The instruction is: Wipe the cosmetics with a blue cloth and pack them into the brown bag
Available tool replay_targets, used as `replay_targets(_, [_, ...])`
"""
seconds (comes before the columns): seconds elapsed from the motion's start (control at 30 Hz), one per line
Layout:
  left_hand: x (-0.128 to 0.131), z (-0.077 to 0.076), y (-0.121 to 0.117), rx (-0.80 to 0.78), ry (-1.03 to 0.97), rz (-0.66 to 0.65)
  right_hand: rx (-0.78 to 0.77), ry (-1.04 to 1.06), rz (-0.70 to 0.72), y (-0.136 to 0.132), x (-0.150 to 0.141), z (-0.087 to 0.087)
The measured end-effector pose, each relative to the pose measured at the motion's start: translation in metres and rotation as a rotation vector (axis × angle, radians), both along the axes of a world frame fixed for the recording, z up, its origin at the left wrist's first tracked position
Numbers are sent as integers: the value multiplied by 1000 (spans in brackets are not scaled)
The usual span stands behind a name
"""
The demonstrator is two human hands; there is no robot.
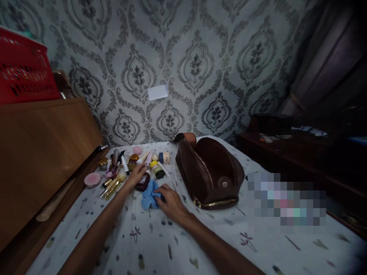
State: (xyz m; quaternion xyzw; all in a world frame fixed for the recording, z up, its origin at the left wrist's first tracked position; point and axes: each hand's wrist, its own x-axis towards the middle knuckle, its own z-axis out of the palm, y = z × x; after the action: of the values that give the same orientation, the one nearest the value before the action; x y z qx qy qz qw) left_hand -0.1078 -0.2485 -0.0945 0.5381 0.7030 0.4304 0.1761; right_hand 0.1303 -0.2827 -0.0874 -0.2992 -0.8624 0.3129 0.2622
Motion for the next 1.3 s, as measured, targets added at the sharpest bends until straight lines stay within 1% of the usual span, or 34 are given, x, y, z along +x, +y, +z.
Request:
replay_targets(0.2, [22,-11,-32,127,-183,11,10,-12,-13,0,-2,-1])
replay_targets(0.3, [27,-13,-43,187,-222,58,20,32,6,2,-2,-4])
replay_targets(0.4, [23,-9,-59,201,-180,107,26,94,44,3,-3,-8])
replay_targets(0.53, [25,-2,-78,151,-86,63,-2,180,167,0,-5,-12])
replay_targets(0.6, [32,-1,-80,115,-68,28,-31,199,238,-3,-6,-12])
replay_targets(0.7, [44,0,-77,82,-30,8,-88,204,310,-6,-4,-9])
replay_targets(0.8, [53,3,-71,83,55,22,-171,213,356,-8,-1,-4])
replay_targets(0.9, [62,7,-70,102,154,23,-251,246,401,-8,1,-2])
replay_targets(0.93, [65,9,-72,109,182,18,-267,265,380,-8,1,-3])
replay_targets(0.97, [69,10,-76,114,204,11,-277,291,329,-7,1,-4])
replay_targets(1.03, [77,10,-86,127,234,-7,-275,349,181,-3,-1,-8])
replay_targets(1.1, [84,8,-102,143,281,-59,-254,393,42,2,-2,-12])
replay_targets(1.17, [88,5,-120,150,375,-165,-243,405,-41,9,-3,-16])
replay_targets(1.23, [89,2,-137,140,486,-319,-235,400,-95,15,-3,-18])
replay_targets(1.3, [86,3,-146,136,530,-439,-224,384,-123,18,-4,-19])
